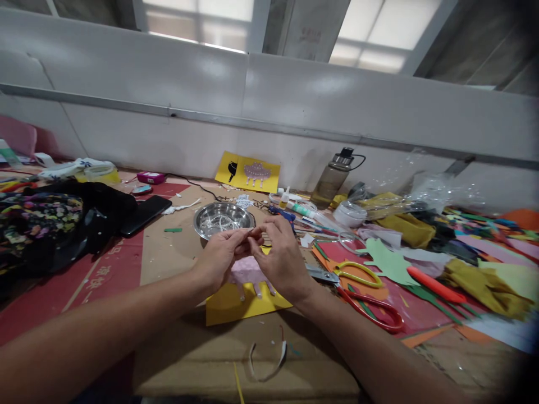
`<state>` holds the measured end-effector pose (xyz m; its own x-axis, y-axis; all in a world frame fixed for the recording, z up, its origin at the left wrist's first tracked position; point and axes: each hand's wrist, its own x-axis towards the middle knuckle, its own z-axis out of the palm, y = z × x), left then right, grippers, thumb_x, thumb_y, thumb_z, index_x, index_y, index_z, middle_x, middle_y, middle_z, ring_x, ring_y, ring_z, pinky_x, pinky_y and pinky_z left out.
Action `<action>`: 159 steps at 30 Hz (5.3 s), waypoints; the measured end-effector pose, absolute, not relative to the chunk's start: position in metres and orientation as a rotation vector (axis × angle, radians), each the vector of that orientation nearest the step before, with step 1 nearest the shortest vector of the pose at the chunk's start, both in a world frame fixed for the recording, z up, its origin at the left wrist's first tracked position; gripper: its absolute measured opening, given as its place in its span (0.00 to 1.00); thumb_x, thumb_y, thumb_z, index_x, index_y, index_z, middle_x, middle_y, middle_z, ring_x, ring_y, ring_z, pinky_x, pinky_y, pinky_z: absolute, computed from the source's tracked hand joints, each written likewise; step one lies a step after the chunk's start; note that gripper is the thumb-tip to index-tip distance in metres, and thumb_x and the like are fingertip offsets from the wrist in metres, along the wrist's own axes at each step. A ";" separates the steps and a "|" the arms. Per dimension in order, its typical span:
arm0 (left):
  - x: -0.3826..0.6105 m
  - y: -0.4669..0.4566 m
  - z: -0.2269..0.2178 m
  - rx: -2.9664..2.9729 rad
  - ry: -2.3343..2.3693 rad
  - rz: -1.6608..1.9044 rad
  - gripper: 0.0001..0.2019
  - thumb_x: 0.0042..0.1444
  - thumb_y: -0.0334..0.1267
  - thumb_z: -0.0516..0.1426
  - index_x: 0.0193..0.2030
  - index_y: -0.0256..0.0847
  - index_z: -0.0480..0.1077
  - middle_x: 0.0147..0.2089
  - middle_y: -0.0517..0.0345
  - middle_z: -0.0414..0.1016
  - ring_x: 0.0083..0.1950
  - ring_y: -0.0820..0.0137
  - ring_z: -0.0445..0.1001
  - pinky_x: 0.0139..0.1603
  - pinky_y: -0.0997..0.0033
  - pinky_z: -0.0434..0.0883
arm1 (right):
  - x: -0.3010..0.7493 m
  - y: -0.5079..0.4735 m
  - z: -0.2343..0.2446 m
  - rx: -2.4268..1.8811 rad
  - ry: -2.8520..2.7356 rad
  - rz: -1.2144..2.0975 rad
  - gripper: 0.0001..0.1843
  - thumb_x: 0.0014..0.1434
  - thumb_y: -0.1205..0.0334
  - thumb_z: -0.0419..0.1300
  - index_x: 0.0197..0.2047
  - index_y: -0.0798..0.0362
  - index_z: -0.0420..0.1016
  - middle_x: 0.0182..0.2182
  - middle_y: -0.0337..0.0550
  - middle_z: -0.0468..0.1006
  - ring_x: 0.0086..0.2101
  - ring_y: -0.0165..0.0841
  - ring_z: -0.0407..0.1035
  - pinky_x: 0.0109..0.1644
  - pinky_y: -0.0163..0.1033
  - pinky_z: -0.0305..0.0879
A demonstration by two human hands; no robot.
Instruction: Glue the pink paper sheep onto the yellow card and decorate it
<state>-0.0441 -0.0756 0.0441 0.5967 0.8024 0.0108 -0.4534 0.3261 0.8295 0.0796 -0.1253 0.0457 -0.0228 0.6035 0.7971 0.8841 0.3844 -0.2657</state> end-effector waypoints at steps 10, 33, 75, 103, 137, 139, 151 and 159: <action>-0.045 -0.076 0.036 0.967 0.428 0.835 0.11 0.50 0.40 0.63 0.34 0.33 0.78 0.33 0.52 0.80 0.35 0.73 0.75 0.43 0.74 0.70 | 0.080 -0.120 0.042 -1.472 -1.761 -0.429 0.05 0.57 0.70 0.54 0.31 0.52 0.67 0.35 0.48 0.71 0.41 0.41 0.65 0.47 0.49 0.64; -0.046 -0.076 0.039 0.927 0.441 0.809 0.11 0.50 0.41 0.63 0.34 0.33 0.77 0.37 0.50 0.80 0.39 0.70 0.76 0.50 0.68 0.70 | 0.086 -0.123 0.043 -1.407 -1.779 -0.383 0.02 0.59 0.66 0.57 0.34 0.52 0.69 0.35 0.48 0.72 0.43 0.42 0.65 0.49 0.49 0.64; -0.046 -0.073 0.032 1.201 0.486 0.823 0.12 0.52 0.44 0.62 0.34 0.35 0.78 0.33 0.55 0.79 0.36 0.70 0.75 0.44 0.68 0.71 | 0.082 -0.123 0.046 -1.347 -1.767 -0.436 0.08 0.53 0.74 0.52 0.28 0.50 0.65 0.31 0.46 0.70 0.36 0.38 0.65 0.41 0.44 0.64; -0.053 -0.071 0.043 1.121 0.612 0.853 0.08 0.53 0.36 0.56 0.29 0.34 0.73 0.32 0.52 0.79 0.34 0.70 0.77 0.39 0.71 0.70 | 0.107 -0.112 0.061 -0.949 -0.737 0.916 0.10 0.43 0.65 0.65 0.25 0.53 0.66 0.23 0.33 0.73 0.24 0.23 0.68 0.28 0.30 0.67; -0.144 0.011 0.076 1.265 0.958 1.213 0.07 0.50 0.35 0.57 0.27 0.32 0.72 0.25 0.54 0.74 0.27 0.74 0.69 0.28 0.74 0.62 | 0.121 -0.114 0.070 -1.003 -0.674 0.940 0.08 0.48 0.67 0.65 0.25 0.54 0.68 0.22 0.36 0.72 0.24 0.24 0.68 0.29 0.28 0.72; -0.152 0.027 0.075 1.322 1.039 1.221 0.08 0.50 0.37 0.59 0.27 0.33 0.72 0.27 0.55 0.75 0.27 0.74 0.67 0.29 0.74 0.60 | 0.120 -0.115 0.070 -1.009 -0.687 0.961 0.09 0.48 0.66 0.66 0.25 0.54 0.68 0.22 0.35 0.72 0.24 0.23 0.68 0.29 0.28 0.72; -0.164 0.031 0.083 1.889 1.262 1.361 0.12 0.46 0.37 0.65 0.39 0.37 0.76 0.31 0.64 0.74 0.34 0.74 0.66 0.38 0.77 0.60 | 0.118 -0.116 0.070 -1.024 -0.683 1.022 0.09 0.44 0.67 0.67 0.24 0.54 0.68 0.22 0.35 0.73 0.23 0.23 0.68 0.26 0.27 0.71; -0.143 0.012 0.099 1.791 1.051 1.424 0.05 0.51 0.38 0.63 0.31 0.39 0.77 0.26 0.60 0.73 0.26 0.75 0.64 0.28 0.76 0.60 | 0.116 -0.119 0.073 -1.059 -0.700 1.035 0.09 0.45 0.65 0.67 0.24 0.54 0.69 0.21 0.35 0.73 0.22 0.23 0.69 0.25 0.27 0.71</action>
